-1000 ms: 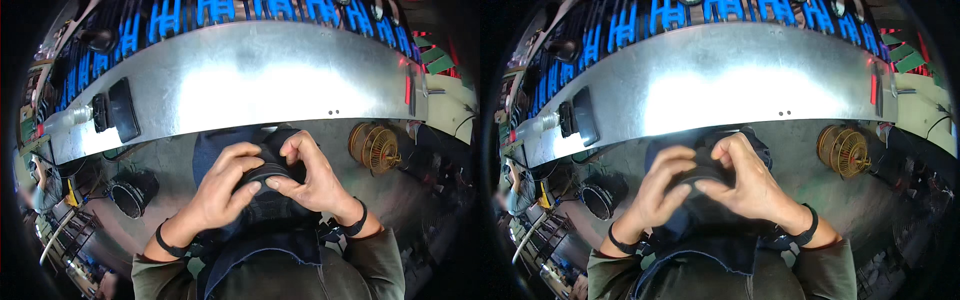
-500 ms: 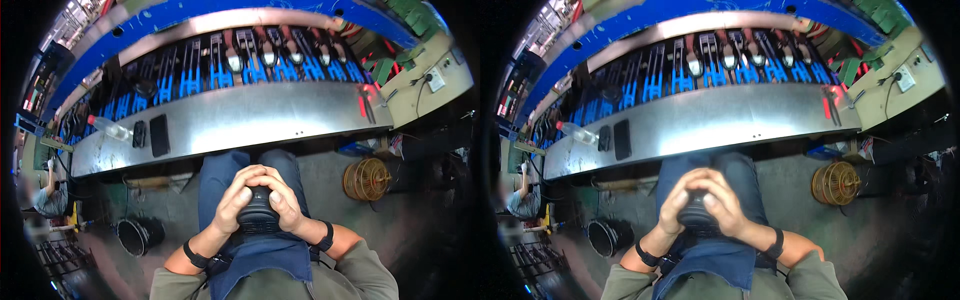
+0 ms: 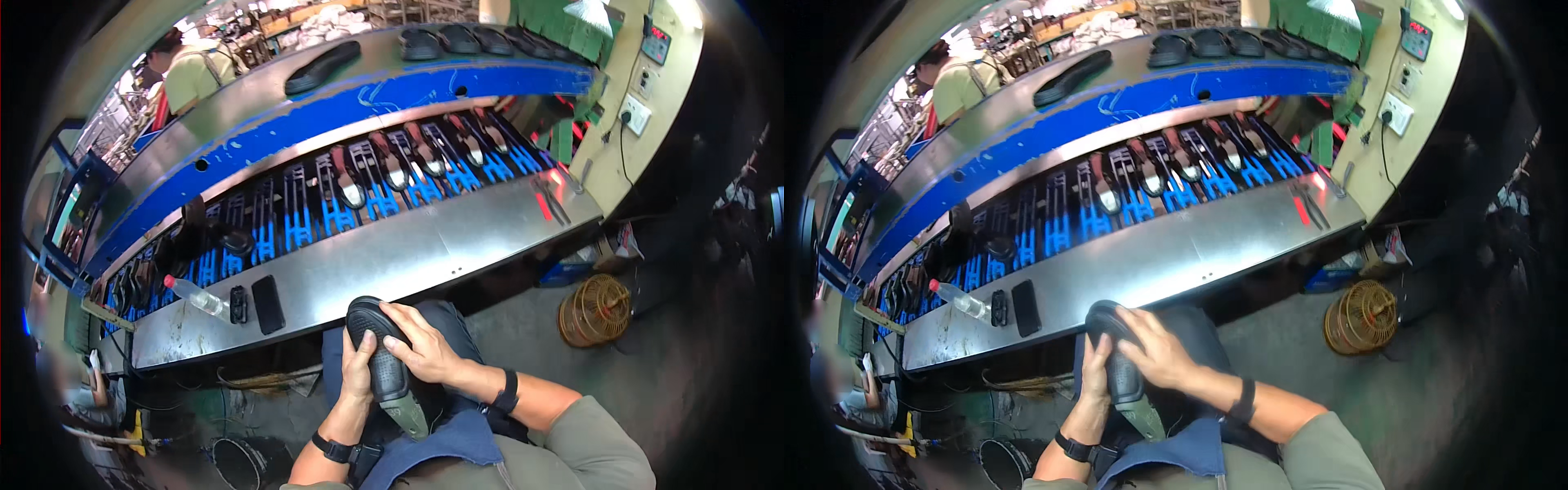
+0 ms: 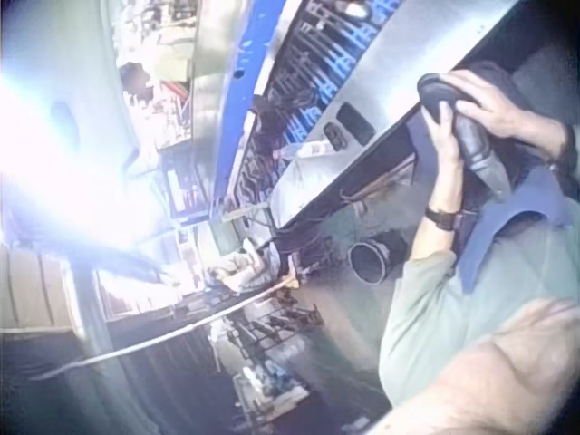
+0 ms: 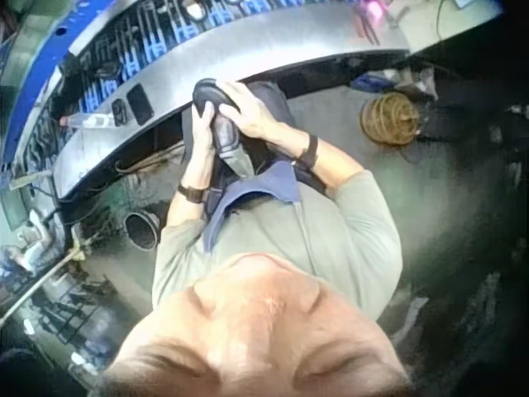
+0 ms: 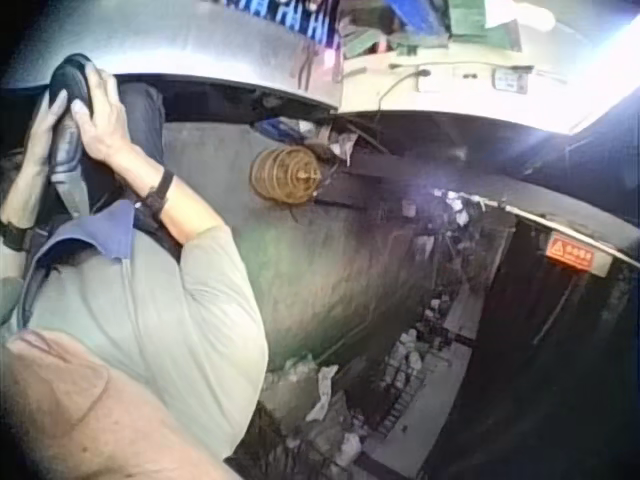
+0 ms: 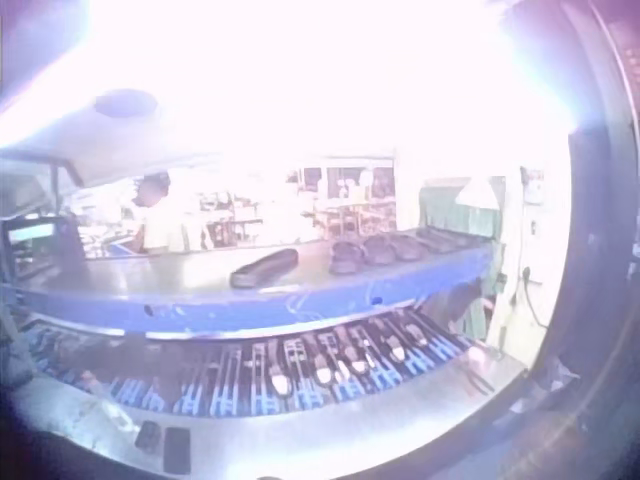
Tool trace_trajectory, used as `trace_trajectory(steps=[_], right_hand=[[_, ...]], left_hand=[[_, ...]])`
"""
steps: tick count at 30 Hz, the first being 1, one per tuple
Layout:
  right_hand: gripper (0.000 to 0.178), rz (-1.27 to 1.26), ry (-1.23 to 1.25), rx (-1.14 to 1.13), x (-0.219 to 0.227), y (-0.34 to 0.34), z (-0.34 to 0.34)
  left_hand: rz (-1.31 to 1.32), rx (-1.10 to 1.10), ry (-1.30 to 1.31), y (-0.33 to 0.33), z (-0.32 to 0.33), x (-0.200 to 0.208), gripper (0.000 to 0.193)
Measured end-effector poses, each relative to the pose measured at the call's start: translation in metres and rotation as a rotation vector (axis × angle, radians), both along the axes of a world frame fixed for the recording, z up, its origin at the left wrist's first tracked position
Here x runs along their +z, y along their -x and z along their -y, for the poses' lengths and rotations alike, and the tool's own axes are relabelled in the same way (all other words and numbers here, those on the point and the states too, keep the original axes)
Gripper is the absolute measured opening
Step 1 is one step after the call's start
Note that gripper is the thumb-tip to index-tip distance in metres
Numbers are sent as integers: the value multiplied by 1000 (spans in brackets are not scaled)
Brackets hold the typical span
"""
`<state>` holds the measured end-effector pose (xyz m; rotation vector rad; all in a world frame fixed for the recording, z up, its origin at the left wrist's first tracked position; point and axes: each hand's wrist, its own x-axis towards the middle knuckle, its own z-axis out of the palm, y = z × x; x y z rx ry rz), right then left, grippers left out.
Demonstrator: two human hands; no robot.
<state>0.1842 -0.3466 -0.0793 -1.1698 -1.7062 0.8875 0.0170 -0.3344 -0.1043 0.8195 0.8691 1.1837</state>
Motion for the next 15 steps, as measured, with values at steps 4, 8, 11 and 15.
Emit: trace_trajectory(steps=[4,8,11,15], right_hand=[[67,173,199,257,17,-61,35],[51,125,-62,-14,33,-112,81],[43,-41,-20,-357,-16,-127,57],[56,-136,187,-370,-61,-112,0]], left_hand=[[334,31,335,5,12,-26,57],[-306,-320,244,20,52,-58,70],[-1090,-503,-844,3,26,-17,96],[-744,-518,-767,-36,-7,-62,93]])
